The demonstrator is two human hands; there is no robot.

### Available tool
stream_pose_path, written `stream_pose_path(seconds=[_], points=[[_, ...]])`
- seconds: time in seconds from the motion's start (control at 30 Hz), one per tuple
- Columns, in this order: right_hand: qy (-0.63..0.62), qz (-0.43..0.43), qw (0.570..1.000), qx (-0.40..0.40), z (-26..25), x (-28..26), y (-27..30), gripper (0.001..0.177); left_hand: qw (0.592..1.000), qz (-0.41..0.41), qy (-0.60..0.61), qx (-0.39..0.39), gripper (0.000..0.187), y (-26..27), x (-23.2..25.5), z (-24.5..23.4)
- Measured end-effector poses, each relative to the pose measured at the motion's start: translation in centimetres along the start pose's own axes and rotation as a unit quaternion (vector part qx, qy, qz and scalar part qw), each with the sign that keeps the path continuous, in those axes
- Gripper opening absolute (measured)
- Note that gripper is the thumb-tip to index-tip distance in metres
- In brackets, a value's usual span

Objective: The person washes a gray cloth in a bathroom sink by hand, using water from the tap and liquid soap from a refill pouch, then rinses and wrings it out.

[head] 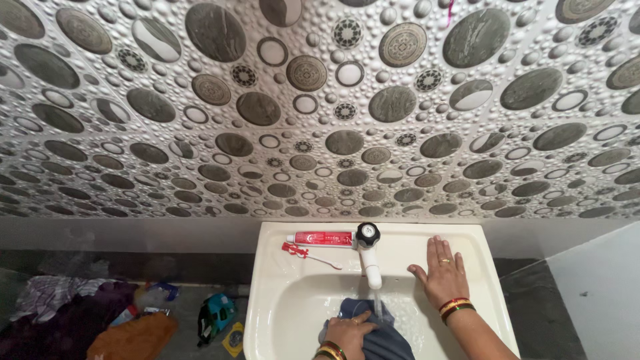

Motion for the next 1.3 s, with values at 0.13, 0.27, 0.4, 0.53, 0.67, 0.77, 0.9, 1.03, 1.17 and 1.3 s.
stream_pose_path(seconds=[0.13, 0.27, 0.4, 0.53, 0.67, 0.77, 0.9, 1.03, 1.17, 1.3], points=[[0.045, 0.024, 0.998, -0.03, -0.5, 1.2, 0.1, 0.09, 0.999, -0.012, 0.016, -0.031, 0.072, 0.4, 0.5, -0.7], [0.081, 0.033, 0.996, -0.033, -0.8, 2.2, 0.3, 0.09, 0.999, -0.017, 0.03, -0.039, 0.072, 0.4, 0.7, -1.1], [0.104, 0.031, 0.993, -0.055, -0.6, 2.8, 0.2, 0.094, 0.999, -0.011, 0.031, -0.027, 0.068, 0.5, 0.7, -1.2], [0.093, 0.04, 0.994, -0.037, -0.8, 3.4, 0.2, 0.103, 0.999, -0.009, 0.032, -0.018, 0.063, 0.6, 0.7, -1.2], [0.085, 0.06, 0.994, -0.028, -1.2, 4.0, 0.2, 0.109, 0.999, -0.009, 0.031, -0.01, 0.064, 0.8, 0.8, -1.4], [0.079, 0.062, 0.994, -0.03, -1.4, 4.2, 0.1, 0.113, 0.999, -0.009, 0.034, 0.001, 0.064, 1.2, 1.3, -2.0], [0.089, 0.056, 0.994, -0.012, -1.8, 4.4, 0.2, 0.113, 0.999, -0.015, 0.038, 0.002, 0.062, 1.8, 1.9, -2.9], [0.111, 0.032, 0.992, 0.049, -2.5, 3.5, 2.0, 0.105, 0.999, -0.022, 0.037, -0.005, 0.063, 1.6, 2.1, -3.2], [0.072, 0.02, 0.996, 0.048, -2.8, 3.2, 4.9, 0.089, 0.999, -0.021, 0.032, -0.016, 0.065, 1.5, 2.3, -3.3], [0.017, 0.018, 0.998, -0.057, -0.6, 4.1, 6.7, 0.053, 0.998, -0.032, 0.035, -0.034, 0.066, 1.6, 2.7, -4.2]])
Point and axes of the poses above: each hand's wrist, its own y-axis away from the middle knuckle, its own z-axis out of the palm, x = y × z, the point moved 10 cm from there along -y, towards the middle knuckle, and after that the axes turned 6 degrees about -x, right-handed, at the moved point
